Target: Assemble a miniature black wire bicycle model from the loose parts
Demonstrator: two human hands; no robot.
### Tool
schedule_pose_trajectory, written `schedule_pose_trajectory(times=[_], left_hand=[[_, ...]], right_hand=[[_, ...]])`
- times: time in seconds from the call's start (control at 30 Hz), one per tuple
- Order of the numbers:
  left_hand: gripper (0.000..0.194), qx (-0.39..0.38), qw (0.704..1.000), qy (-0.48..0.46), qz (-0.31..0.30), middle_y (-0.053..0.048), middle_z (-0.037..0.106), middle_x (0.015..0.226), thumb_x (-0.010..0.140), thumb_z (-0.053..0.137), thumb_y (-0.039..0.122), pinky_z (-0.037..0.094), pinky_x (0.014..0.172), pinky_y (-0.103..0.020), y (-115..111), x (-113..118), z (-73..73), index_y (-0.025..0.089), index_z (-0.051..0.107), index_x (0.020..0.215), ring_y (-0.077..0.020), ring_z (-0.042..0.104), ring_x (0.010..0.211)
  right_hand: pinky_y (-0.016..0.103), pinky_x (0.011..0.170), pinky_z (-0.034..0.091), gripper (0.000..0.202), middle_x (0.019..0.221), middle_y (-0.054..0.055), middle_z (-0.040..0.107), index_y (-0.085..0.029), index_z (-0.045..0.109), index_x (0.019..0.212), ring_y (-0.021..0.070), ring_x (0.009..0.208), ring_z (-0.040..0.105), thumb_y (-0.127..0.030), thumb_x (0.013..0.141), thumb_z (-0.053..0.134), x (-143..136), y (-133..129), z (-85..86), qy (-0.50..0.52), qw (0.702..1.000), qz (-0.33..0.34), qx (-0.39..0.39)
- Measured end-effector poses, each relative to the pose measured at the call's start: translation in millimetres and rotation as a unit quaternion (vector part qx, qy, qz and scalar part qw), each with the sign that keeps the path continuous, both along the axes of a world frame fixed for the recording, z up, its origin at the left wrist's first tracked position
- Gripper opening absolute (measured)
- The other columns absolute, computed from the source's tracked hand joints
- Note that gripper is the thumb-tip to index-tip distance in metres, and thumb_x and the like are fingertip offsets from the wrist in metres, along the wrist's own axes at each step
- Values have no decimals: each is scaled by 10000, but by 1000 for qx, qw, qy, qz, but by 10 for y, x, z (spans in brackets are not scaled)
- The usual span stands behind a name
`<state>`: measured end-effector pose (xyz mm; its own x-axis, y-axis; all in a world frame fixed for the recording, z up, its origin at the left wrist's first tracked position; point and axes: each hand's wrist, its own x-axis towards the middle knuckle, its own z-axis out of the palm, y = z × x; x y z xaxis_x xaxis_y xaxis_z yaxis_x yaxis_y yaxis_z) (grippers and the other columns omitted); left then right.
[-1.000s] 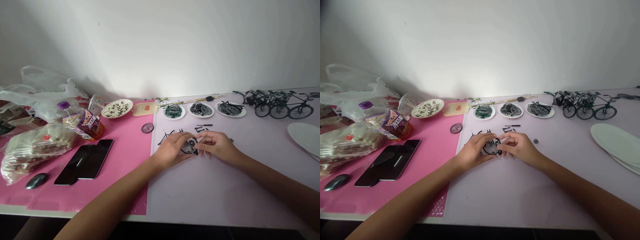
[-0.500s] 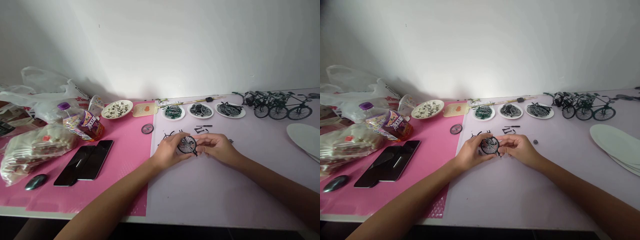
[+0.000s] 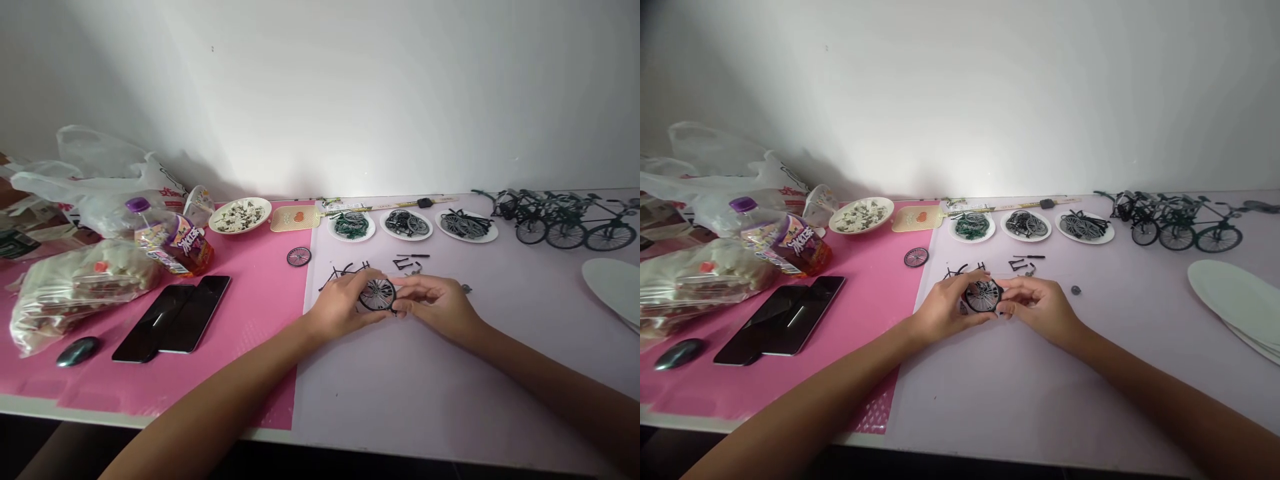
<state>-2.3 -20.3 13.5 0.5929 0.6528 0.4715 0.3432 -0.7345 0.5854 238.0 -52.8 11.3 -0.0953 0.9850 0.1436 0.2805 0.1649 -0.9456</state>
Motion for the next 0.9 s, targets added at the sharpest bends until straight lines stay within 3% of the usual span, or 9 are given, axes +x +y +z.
schedule_pose_trajectory(times=[0.23,0.5,0.7,0.9], left_hand=[[597,14,1000,-4,8,-123,726,1376,903,818,509,607,997,-425,22,10,-45,257,552,1374,-294,756,1170],[729,-43,998,-31,32,-96,747,1308,797,912,509,627,893,-390,3,-2,24,275,547,1383,-268,775,1047],[723,-46,998,-39,18,-92,747,1306,797,917,496,621,872,-369,1,-8,25,272,551,1379,-256,769,1051],[661,-15,999,-36,11,-97,741,1333,841,888,463,618,876,-363,-7,-2,10,267,551,1374,-244,771,1043]], right_hand=[[407,687,656,557,696,59,785,-173,800,1143,245,635,749,-559,754,904,-24,-3,1,-6,1000,4,17],[371,642,624,482,796,72,807,-219,806,1159,251,713,751,-538,804,873,-1,-9,22,-54,996,5,65],[372,699,642,399,861,64,816,-254,820,1151,247,762,759,-470,818,862,29,20,8,-86,990,-2,112],[346,658,629,360,807,42,793,-259,827,1159,222,711,725,-439,848,822,7,30,-19,-98,984,1,151]])
